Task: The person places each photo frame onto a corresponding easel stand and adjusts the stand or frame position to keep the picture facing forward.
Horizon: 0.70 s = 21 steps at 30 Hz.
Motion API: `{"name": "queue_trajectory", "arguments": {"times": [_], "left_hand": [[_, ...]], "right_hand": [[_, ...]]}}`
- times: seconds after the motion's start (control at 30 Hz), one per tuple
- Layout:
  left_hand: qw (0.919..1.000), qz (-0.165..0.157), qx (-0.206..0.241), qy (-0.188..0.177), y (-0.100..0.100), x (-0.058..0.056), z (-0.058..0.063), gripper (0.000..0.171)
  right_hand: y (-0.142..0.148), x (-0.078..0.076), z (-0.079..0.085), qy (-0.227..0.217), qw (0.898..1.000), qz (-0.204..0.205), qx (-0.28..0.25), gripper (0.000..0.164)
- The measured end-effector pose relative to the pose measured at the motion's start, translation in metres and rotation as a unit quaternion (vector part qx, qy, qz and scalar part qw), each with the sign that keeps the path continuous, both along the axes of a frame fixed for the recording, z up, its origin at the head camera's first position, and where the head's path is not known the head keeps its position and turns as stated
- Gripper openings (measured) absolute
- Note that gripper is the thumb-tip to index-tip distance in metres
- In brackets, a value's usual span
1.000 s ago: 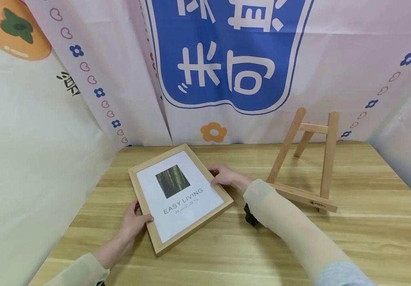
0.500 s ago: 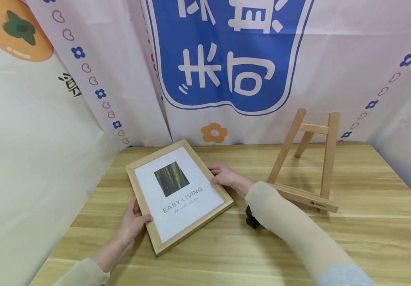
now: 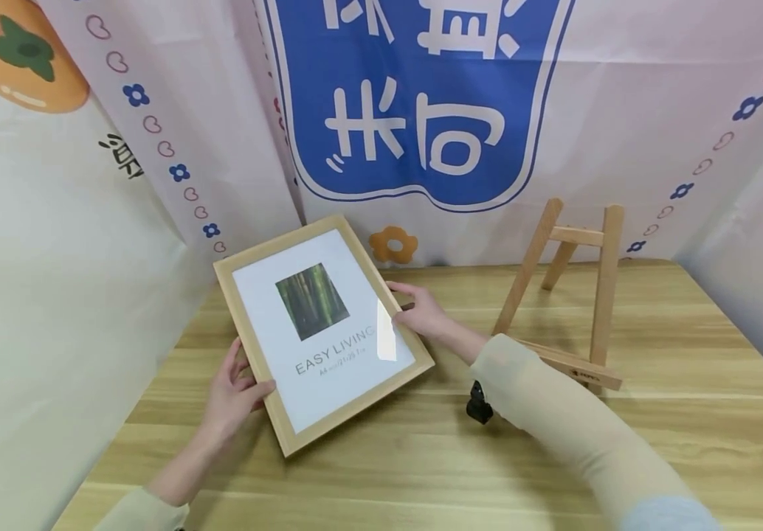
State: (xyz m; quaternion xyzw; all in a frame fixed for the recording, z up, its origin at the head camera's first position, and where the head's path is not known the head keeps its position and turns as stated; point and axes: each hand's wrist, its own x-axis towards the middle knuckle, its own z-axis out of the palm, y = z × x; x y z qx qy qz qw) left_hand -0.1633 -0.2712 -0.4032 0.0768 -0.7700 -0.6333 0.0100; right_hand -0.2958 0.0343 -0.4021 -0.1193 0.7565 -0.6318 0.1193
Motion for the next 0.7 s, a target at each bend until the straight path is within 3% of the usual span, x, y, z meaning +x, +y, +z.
{"name": "queue_trajectory", "arguments": {"times": [0.37,0.7], "left_hand": [[0.9962,0.006,-0.026,0.083,0.018,0.004,0.030,0.103],[0.9794,-0.005,-0.054,0.194,0.044,0.003,0.049,0.099]], "right_hand": [[0.025,0.014,0.040,0.123,0.991,0.001,-0.055,0.071],[0.063,0.040,0.062,0.212,0.976,-0.026,-0.051,0.066]]}}
